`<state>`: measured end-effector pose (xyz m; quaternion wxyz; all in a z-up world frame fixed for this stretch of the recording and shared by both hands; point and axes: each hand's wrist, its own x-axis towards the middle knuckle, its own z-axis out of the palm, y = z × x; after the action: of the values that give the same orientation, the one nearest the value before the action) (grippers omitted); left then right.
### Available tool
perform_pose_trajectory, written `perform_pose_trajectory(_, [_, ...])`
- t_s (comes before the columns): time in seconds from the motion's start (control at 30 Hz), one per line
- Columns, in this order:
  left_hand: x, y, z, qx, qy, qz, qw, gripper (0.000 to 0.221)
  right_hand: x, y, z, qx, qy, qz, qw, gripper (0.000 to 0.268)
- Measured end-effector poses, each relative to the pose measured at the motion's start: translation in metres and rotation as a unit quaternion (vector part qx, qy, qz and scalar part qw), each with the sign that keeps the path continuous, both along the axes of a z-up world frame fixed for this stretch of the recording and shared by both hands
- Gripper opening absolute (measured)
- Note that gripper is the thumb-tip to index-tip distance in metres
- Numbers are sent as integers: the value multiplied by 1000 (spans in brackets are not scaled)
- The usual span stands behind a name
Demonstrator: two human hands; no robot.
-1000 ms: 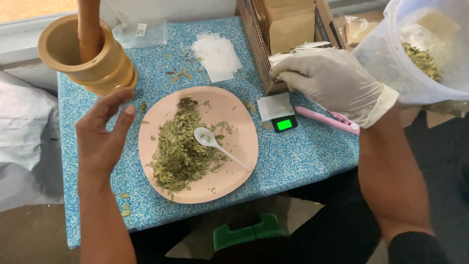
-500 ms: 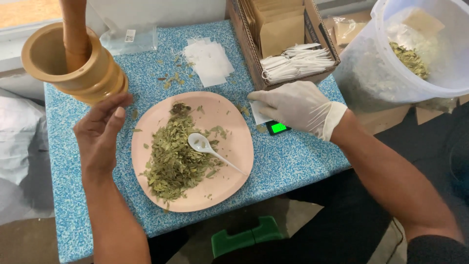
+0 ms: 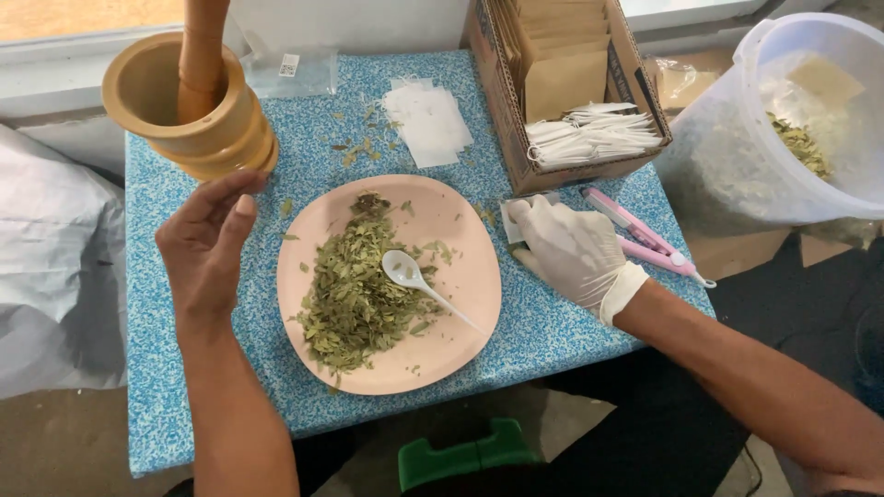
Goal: Filling small filter bags with loose tea leaves and sealing them with a heat sealer.
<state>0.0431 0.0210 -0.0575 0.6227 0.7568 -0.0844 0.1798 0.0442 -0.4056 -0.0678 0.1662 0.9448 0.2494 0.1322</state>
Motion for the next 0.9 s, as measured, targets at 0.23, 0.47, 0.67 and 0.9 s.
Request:
perform_pose_trajectory(0.23, [1, 1, 3, 11, -38, 6, 999, 31, -3, 4, 22, -9, -27, -45, 999, 18])
perform_pose_trajectory(0.47, [-23, -55, 59, 81, 10, -108, 991, 56, -10, 53, 102, 545, 288, -149, 773, 19])
perform_pose_trajectory(0.67, [-46, -96, 83, 204, 130, -162, 957, 116, -8, 86, 88, 698, 406, -3, 590, 16])
perform_pose_trajectory(0.9, [-51, -123, 83, 142, 190, -57, 970, 98, -12, 96, 84, 708, 418, -23, 568, 14])
